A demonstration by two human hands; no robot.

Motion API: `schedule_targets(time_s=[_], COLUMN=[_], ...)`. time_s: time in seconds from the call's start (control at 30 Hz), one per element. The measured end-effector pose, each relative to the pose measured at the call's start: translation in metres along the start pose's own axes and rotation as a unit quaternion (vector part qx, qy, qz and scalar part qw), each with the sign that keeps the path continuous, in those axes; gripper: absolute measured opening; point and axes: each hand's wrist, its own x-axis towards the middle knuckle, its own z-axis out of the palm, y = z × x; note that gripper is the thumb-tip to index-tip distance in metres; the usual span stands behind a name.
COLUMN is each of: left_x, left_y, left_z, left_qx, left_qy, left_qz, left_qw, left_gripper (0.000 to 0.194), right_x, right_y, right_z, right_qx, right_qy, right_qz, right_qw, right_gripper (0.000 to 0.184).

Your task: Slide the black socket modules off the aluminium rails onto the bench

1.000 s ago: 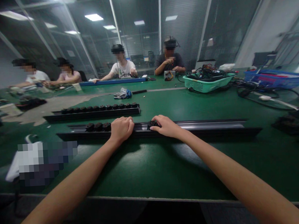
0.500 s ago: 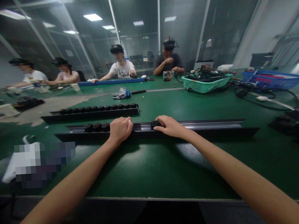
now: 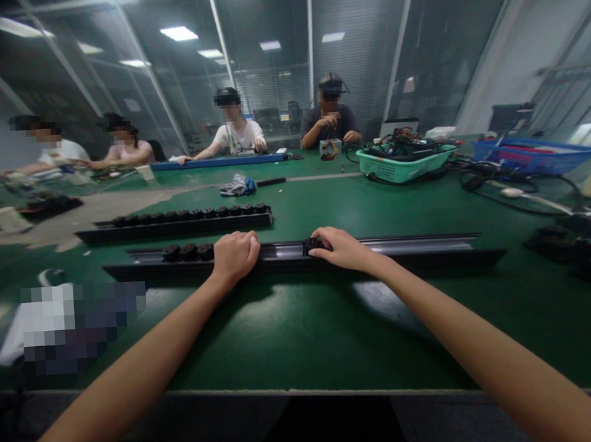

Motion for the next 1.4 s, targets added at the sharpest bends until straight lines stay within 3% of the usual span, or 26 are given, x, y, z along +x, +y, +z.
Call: schedule_targets(time_s=[1.4], left_x=[0.0], left_y=[-0.001], left_z=[0.002], left_qx=[-0.013], left_qy=[0.011], left_qz=[-0.001], left_qw=[1.0], left_gripper=[0.041], right_x=[-0.041], right_y=[0.022], right_z=[-0.034], right_qx=[-0.013], right_qy=[-0.007], right_qz=[0.055], right_qw=[0.998], right_gripper=[0.046])
